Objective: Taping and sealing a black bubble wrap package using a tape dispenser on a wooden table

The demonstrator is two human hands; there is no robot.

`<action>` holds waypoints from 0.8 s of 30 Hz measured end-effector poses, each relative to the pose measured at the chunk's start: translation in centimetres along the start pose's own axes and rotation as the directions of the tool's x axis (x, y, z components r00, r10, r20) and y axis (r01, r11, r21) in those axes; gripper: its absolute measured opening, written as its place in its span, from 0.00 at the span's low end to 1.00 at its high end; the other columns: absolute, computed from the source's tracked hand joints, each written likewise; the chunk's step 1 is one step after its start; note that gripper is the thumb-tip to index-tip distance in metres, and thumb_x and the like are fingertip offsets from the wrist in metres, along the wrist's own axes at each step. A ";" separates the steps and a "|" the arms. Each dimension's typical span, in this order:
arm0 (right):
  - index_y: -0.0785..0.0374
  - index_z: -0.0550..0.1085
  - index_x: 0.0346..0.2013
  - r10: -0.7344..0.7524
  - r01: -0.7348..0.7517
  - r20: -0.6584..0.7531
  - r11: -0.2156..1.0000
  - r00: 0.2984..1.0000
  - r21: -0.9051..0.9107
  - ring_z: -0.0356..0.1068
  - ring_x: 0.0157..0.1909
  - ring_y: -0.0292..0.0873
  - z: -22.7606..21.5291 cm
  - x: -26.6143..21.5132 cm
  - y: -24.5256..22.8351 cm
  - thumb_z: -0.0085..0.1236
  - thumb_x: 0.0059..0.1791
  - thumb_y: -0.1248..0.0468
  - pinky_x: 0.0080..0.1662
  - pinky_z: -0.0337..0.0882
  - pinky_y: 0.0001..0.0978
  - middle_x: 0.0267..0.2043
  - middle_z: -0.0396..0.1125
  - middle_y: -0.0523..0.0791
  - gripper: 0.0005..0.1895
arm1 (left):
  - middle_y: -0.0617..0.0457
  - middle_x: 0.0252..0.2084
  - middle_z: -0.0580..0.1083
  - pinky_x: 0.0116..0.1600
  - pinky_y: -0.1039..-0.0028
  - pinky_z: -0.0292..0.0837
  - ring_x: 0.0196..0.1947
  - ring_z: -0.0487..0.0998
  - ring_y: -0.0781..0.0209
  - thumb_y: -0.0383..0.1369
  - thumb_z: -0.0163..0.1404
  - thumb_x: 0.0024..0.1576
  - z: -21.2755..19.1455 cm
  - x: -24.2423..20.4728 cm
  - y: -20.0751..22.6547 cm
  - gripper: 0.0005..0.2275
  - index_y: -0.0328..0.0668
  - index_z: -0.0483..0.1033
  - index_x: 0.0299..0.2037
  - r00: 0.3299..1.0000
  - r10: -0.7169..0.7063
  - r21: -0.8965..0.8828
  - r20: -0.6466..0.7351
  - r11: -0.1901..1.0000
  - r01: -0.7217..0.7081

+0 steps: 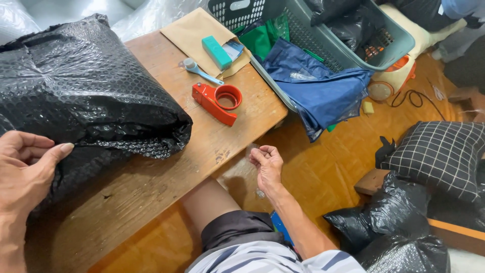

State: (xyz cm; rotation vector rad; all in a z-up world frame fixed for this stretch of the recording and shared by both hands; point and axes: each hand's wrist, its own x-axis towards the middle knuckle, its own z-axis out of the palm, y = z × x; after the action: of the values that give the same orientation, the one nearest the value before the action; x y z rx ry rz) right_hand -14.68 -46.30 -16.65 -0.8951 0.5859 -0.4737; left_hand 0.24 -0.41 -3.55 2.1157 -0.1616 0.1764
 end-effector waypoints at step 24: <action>0.70 0.67 0.56 0.101 -0.123 0.787 0.992 0.609 -0.032 0.79 0.38 0.50 30.8 -9.9 5.7 0.59 0.45 0.80 0.33 0.82 0.30 0.39 0.75 0.61 0.25 | 0.62 0.30 0.82 0.48 0.69 0.74 0.39 0.83 0.60 0.44 0.62 0.47 -2.0 1.4 3.9 0.12 0.56 0.80 0.39 0.950 -0.307 0.089 0.064 0.950 0.301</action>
State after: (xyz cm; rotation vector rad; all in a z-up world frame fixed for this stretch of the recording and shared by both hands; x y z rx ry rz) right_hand -1.27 -19.27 -3.59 -0.9334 -0.1945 0.0689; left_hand 0.75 -0.84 1.02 2.1964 0.1293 -0.0841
